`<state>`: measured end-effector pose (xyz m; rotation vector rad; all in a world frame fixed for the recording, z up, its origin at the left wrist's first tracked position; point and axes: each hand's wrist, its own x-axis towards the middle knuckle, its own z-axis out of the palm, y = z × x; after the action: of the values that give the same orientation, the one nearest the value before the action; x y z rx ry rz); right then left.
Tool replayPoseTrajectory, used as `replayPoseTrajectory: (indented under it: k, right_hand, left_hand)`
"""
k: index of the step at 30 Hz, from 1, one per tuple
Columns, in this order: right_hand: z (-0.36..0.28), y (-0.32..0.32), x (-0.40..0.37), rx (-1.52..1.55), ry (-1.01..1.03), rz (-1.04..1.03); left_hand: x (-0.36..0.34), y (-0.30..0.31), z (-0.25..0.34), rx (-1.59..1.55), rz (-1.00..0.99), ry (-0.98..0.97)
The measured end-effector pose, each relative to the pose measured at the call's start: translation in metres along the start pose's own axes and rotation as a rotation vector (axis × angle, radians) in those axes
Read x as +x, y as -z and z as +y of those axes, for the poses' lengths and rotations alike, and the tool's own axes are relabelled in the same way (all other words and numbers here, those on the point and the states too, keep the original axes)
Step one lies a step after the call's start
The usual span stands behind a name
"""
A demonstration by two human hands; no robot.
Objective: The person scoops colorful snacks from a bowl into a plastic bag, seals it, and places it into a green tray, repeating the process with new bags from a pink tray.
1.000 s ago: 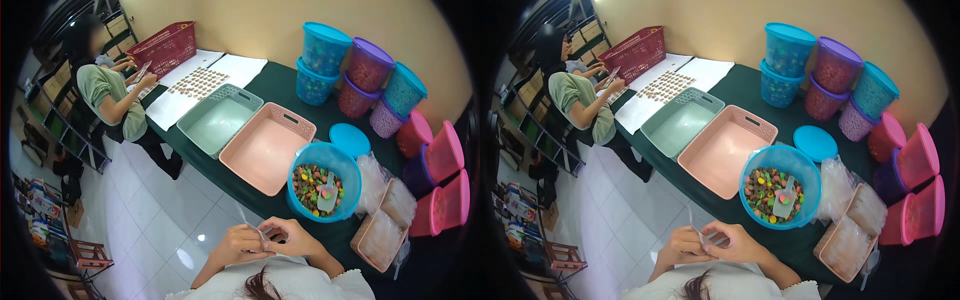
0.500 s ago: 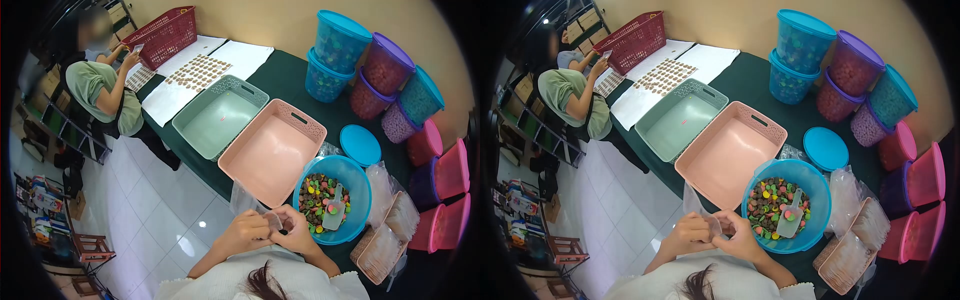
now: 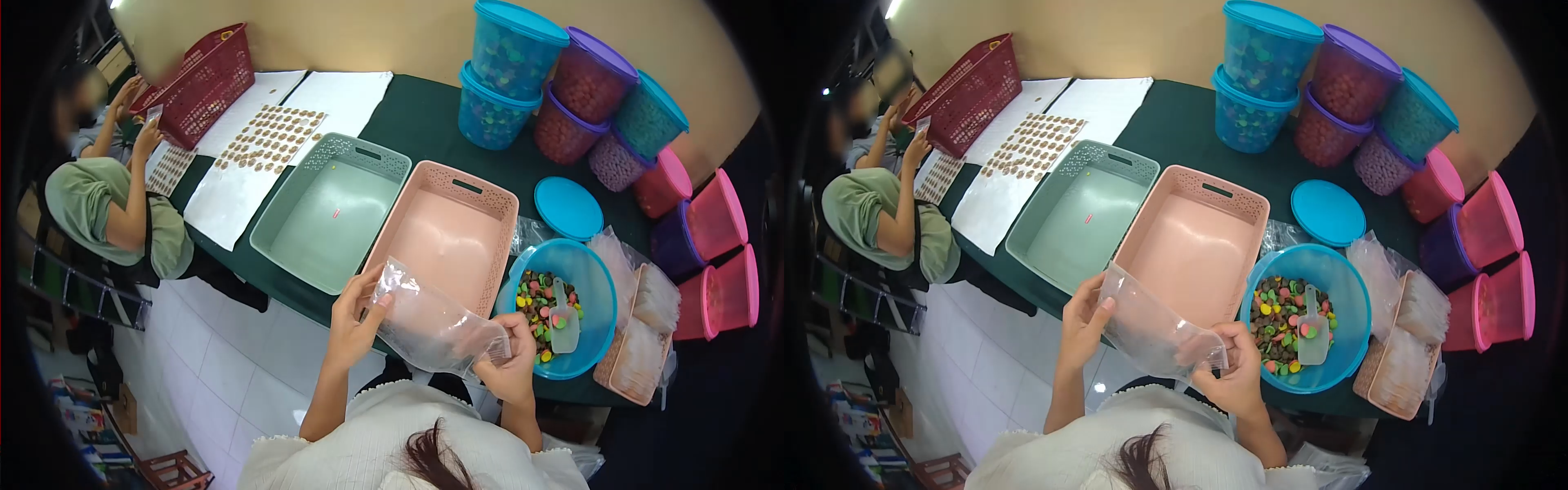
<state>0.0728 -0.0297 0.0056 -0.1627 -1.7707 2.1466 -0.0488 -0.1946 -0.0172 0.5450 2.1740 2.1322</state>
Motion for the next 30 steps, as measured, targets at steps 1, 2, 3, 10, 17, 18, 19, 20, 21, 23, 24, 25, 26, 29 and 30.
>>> replayPoseTrajectory:
  k: [1, 2, 3, 10, 17, 18, 19, 20, 21, 23, 24, 25, 26, 29, 30]
  right_hand:
    - [0.001, -0.004, -0.002, 0.002, 0.016, 0.032]
    - [0.002, -0.007, -0.006, -0.003, 0.013, 0.051]
    - [0.003, -0.011, -0.009, -0.010, 0.034, 0.086]
    - [0.006, -0.019, -0.030, -0.001, 0.104, 0.336]
    - [0.015, -0.022, -0.047, 0.094, 0.149, 0.444]
    - [0.013, -0.023, -0.048, 0.111, 0.135, 0.463]
    - [0.012, -0.024, -0.049, 0.129, 0.121, 0.481]
    - [0.011, -0.025, -0.050, 0.125, 0.124, 0.490]
    - [0.010, -0.026, -0.051, 0.152, 0.110, 0.505]
    - [0.008, -0.027, -0.051, 0.175, 0.094, 0.523]
    - [0.008, -0.026, -0.051, 0.225, 0.090, 0.519]
    - [0.008, -0.025, -0.052, 0.273, 0.084, 0.514]
    - [0.008, -0.023, -0.053, 0.266, 0.080, 0.513]
    - [0.009, -0.014, -0.055, 0.384, 0.064, 0.469]
    - [0.008, -0.011, -0.054, 0.462, 0.032, 0.432]
  left_hand:
    - [0.000, 0.002, -0.001, -0.188, -0.058, 0.135]
    - [0.000, 0.004, -0.004, -0.193, -0.076, 0.143]
    - [0.001, 0.005, -0.008, -0.248, -0.103, 0.137]
    - [0.015, -0.003, -0.013, -0.307, -0.222, -0.035]
    - [0.019, -0.021, -0.014, -0.094, -0.211, -0.266]
    - [0.020, -0.023, -0.014, -0.100, -0.223, -0.265]
    - [0.020, -0.024, -0.015, -0.097, -0.225, -0.313]
    - [0.021, -0.025, -0.017, -0.093, -0.224, -0.361]
    - [0.021, -0.026, -0.019, -0.098, -0.231, -0.361]
    - [0.022, -0.027, -0.025, -0.134, -0.225, -0.408]
    - [0.022, -0.027, -0.024, -0.138, -0.226, -0.405]
    - [0.022, -0.027, -0.023, -0.185, -0.208, -0.380]
    - [0.021, -0.028, -0.022, -0.232, -0.187, -0.353]
    - [0.017, -0.021, -0.007, -0.261, -0.231, -0.097]
    - [0.017, -0.019, -0.010, -0.261, -0.220, -0.099]
